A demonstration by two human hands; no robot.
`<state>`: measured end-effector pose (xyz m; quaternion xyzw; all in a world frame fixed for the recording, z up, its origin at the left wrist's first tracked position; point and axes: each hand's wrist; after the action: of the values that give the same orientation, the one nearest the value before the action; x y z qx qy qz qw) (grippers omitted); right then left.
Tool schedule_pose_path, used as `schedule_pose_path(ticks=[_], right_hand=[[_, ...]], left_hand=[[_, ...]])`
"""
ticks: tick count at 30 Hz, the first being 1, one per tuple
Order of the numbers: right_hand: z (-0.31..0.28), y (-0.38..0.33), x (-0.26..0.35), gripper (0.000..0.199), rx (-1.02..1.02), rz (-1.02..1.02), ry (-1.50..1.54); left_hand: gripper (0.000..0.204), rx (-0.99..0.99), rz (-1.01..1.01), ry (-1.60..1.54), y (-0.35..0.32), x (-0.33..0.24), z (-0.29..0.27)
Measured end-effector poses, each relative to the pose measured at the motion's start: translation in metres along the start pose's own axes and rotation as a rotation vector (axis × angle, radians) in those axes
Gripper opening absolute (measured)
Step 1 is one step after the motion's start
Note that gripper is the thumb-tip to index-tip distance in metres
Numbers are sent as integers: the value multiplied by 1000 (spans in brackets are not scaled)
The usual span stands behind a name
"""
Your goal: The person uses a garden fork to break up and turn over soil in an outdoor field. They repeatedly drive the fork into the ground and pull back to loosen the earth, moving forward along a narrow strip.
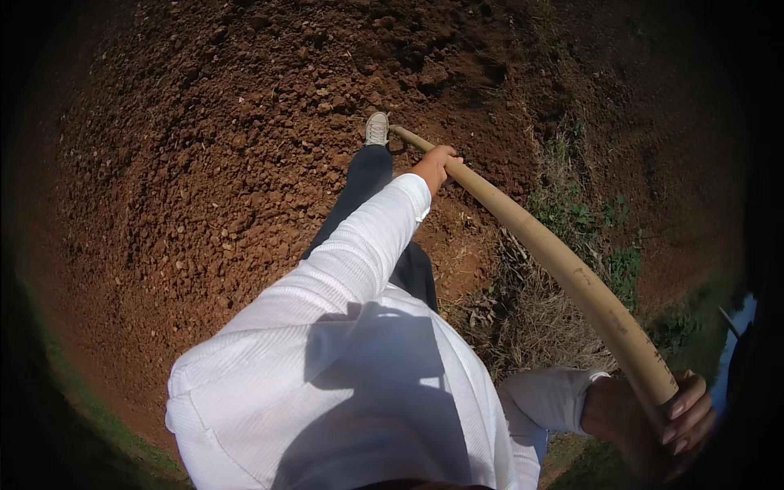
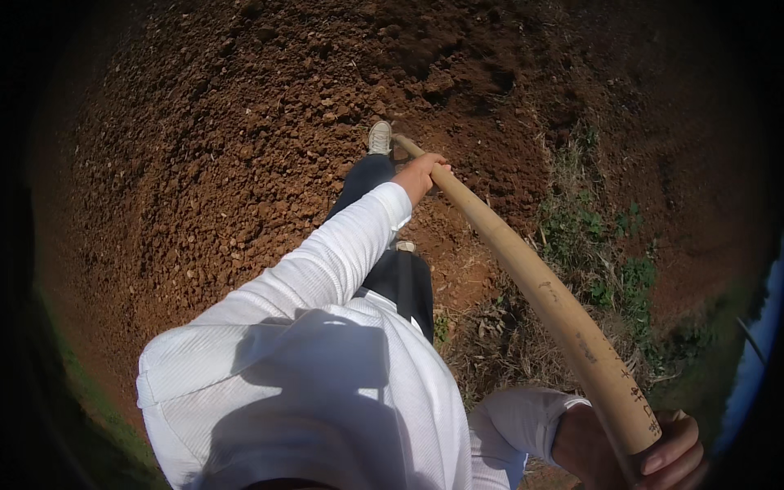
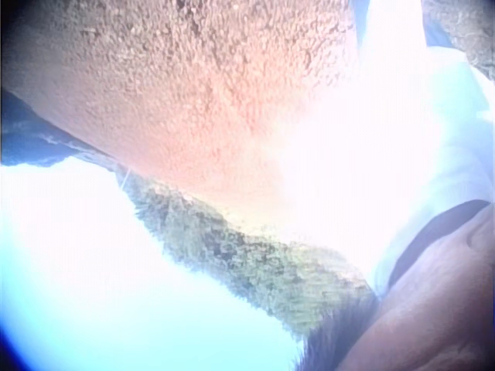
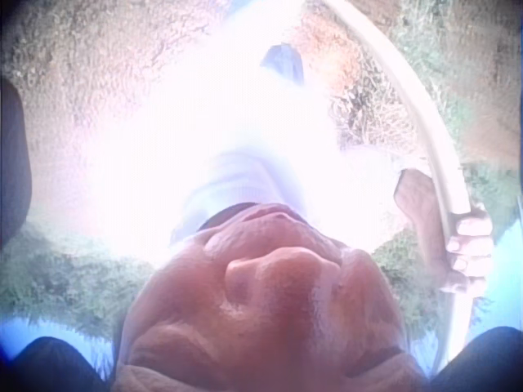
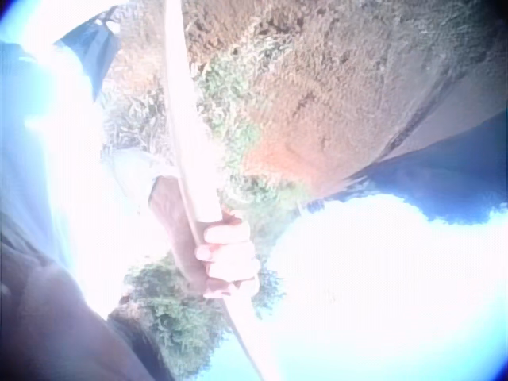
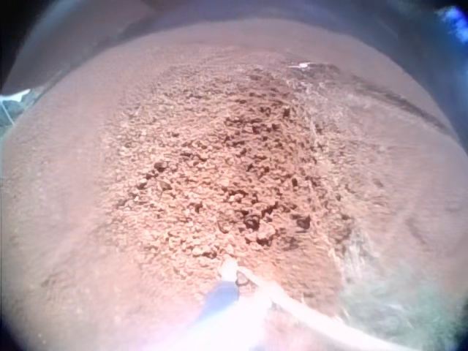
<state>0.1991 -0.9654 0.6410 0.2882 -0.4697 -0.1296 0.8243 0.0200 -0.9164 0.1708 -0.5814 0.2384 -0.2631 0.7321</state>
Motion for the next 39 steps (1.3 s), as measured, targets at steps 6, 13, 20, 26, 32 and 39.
schedule_pose_path(ticks=[6, 13, 20, 26, 32, 39], right_hand=[[6, -121, 69, 14, -10, -30, -123], [26, -233, 131, 21, -317, 95, -432], [-24, -156, 114, 21, -263, 121, -424], [-102, -55, 40, 20, -370, -70, -101], [-48, -130, 55, 20, -318, -14, -243], [-11, -322, 118, 21, -596, 369, -483]], left_hand=[[39, 25, 73, 81, -34, 72, -35], [17, -131, -72, 353, -4, 162, -61], [23, -158, -150, 368, -15, 126, -19], [33, -289, -168, 295, 2, 75, 64], [25, -177, -209, 428, 23, 70, 1], [22, -358, -250, 571, 64, 188, -64]])
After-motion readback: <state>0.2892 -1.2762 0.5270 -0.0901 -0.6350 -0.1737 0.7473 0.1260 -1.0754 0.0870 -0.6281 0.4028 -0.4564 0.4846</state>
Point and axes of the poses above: each hand's wrist, its own y-axis towards the middle knuckle, its own z-axis out of the palm, x = y × z, and after that the axes turned 11 degrees about y, right-handed
